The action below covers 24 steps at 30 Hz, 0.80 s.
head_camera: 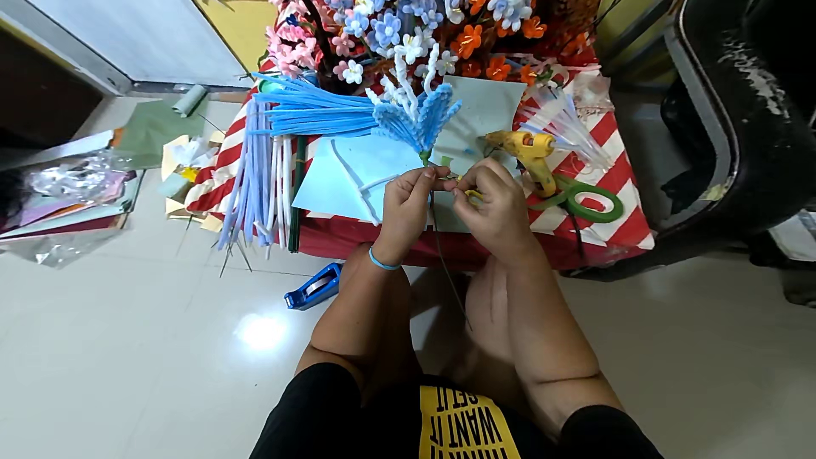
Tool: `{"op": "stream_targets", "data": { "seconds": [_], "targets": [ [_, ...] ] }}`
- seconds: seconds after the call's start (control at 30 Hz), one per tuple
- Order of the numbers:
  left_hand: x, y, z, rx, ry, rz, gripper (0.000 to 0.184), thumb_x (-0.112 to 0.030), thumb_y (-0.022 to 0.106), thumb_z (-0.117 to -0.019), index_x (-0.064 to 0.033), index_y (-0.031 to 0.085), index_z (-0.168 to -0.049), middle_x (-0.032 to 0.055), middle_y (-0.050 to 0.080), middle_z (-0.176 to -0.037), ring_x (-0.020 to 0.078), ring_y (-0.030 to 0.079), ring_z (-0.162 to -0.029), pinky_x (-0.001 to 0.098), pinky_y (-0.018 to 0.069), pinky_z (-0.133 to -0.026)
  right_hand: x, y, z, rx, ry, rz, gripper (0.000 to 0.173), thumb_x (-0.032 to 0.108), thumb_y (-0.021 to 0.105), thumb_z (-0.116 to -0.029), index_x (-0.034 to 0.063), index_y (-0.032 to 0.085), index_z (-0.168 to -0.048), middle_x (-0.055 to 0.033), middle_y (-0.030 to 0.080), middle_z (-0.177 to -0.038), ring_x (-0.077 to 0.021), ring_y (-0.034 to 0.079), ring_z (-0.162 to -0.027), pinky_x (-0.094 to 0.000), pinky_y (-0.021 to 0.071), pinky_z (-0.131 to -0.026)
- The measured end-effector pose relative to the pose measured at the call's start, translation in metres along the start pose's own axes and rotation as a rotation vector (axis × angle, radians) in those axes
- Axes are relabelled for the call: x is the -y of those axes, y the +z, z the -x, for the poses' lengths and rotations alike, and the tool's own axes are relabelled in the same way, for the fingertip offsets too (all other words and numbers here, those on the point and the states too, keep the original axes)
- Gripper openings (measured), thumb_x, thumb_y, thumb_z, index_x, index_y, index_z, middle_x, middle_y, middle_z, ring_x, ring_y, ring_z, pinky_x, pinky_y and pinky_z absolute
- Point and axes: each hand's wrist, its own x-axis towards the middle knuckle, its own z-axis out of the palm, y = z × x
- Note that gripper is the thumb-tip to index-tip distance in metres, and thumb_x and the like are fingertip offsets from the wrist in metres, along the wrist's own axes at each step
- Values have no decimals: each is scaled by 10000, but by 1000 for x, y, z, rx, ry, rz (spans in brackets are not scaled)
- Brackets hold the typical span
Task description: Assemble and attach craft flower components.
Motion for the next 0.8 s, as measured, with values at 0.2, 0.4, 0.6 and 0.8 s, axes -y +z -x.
{"op": "stream_targets", "data": {
  "seconds": [0.2,0.4,0.6,0.8],
  "targets": [
    [1,-1,0,10,31,12,359,-170,372,-1102,-20,698,-1104,36,768,-955,84,724,-868,295,586,-821,1,3,0,-29,20,-22,19,1,669,-853,-13,657,-846,-138,631,-877,-215,628,-808,-292,547,-721],
    [1,0,0,23,19,71,366,-170,360,-1103,-28,697,-1096,28,768,-986,76,723,-897,285,582,-849,2,6,0,-88,27,1,33,11,673,-858,-16,661,-872,-143,634,-895,-223,634,-843,-294,544,-739],
    [1,0,0,21,12,50,366,-162,355,-1105,-26,695,-1106,28,768,-991,68,719,-899,273,579,-834,2,7,1,-88,29,4,39,12,666,-862,-19,660,-885,-147,627,-900,-231,631,-846,-302,545,-752],
    [2,0,-1,21,27,40,364,-170,361,-1106,-26,696,-1104,30,767,-978,73,717,-896,280,579,-828,1,10,1,-111,1,56,32,18,664,-866,-13,667,-865,-145,636,-881,-245,632,-843,-310,538,-737]
  ]
}}
